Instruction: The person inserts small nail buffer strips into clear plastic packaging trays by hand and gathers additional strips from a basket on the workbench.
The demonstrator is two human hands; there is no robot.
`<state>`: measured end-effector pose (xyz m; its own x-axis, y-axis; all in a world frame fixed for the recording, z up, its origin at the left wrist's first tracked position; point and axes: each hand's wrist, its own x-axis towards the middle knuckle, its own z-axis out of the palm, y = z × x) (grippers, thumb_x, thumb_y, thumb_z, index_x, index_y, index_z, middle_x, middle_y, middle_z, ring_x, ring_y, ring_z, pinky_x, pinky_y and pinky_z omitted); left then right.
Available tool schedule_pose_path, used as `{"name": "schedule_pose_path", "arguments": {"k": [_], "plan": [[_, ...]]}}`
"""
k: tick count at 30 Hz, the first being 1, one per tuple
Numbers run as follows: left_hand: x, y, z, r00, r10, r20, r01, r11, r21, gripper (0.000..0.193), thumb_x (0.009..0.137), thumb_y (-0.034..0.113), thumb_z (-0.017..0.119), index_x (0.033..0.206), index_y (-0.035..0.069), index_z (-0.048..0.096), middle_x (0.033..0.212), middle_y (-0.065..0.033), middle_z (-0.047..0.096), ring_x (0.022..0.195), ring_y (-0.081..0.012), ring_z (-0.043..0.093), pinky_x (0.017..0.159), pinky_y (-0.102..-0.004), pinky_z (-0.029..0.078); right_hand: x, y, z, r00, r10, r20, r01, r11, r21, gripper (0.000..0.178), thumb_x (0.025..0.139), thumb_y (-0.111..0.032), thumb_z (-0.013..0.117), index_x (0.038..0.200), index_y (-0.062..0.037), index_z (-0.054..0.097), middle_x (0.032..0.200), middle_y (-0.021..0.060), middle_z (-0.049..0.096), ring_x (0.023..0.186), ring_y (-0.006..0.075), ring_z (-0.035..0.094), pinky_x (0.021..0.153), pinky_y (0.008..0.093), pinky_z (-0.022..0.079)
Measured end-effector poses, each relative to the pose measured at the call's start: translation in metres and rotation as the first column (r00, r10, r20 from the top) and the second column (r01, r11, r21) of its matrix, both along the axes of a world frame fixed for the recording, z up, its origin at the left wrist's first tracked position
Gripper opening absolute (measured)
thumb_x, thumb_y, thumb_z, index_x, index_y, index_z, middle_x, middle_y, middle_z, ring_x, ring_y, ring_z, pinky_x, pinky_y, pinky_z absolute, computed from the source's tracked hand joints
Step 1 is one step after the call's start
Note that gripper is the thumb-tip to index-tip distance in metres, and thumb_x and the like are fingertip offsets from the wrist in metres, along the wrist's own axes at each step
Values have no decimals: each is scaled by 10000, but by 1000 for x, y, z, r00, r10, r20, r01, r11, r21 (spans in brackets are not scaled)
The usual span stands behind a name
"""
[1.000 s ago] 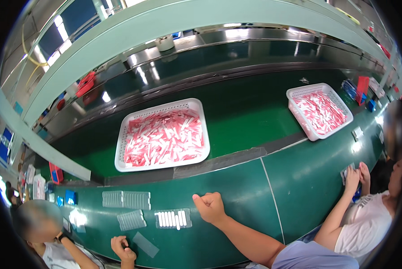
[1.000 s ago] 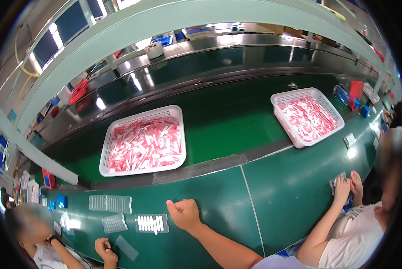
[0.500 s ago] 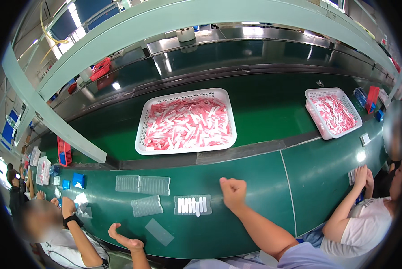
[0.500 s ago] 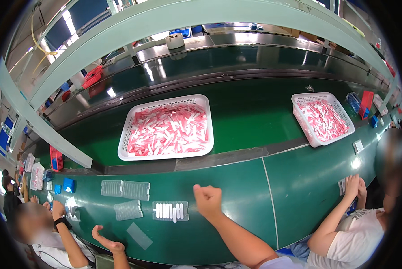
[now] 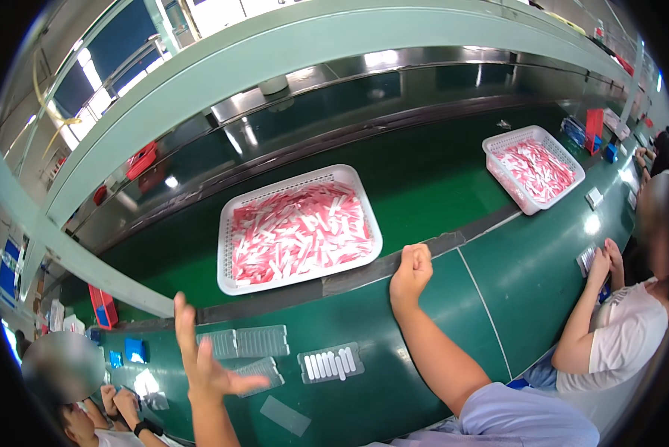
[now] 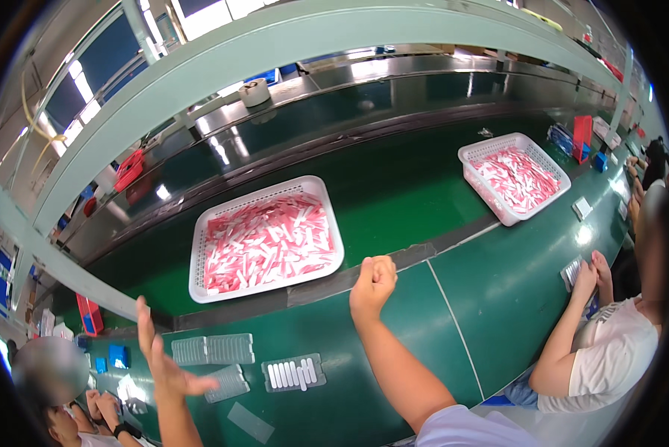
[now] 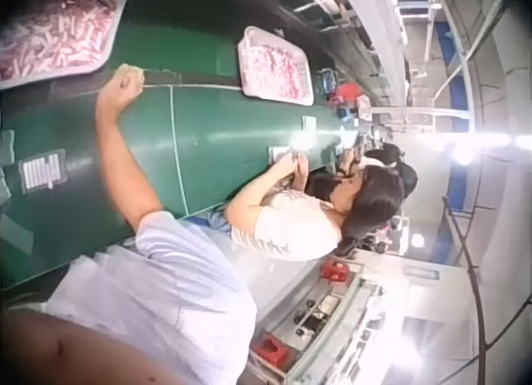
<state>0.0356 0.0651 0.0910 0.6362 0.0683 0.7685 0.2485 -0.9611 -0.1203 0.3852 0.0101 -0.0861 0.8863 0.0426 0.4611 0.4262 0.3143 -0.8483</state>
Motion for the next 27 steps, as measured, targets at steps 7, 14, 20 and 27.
{"name": "schedule_pose_path", "arguments": {"k": [7,14,20,27], "plan": [[155,87,15,787,-66,-613,-61,981,-185,605,793,235,825,1348,86,634,1365,-162,635,1289,-386,589,1087,-503,455,-2,-8,12,972,226,-57,-231,968,-94,492,958,-39,634,578,-35,322,523,49,350,506,166,311,552,379,260],[247,96,-24,636,-217,-740,-53,945,-322,705,722,190,873,1375,108,621,1429,-107,590,1312,-338,563,1102,-476,461,6,-15,21,891,375,-257,-389,921,-5,533,994,-89,631,554,-21,338,515,-46,337,512,51,282,487,327,186],[264,104,-35,590,-185,-786,-117,943,-310,808,610,226,903,1361,111,630,1423,-108,574,1323,-326,533,1123,-462,446,7,-16,19,841,447,-306,-479,877,-37,545,1007,-117,645,558,-19,350,517,-54,325,519,44,280,485,322,186],[272,105,-40,648,-180,-740,-9,970,-243,684,579,188,863,1223,85,656,1239,-89,616,1183,-311,583,1032,-439,489,6,-13,17,836,471,-280,-501,864,-42,537,1004,-130,654,561,-9,376,516,-47,327,512,47,294,478,326,202]]}}
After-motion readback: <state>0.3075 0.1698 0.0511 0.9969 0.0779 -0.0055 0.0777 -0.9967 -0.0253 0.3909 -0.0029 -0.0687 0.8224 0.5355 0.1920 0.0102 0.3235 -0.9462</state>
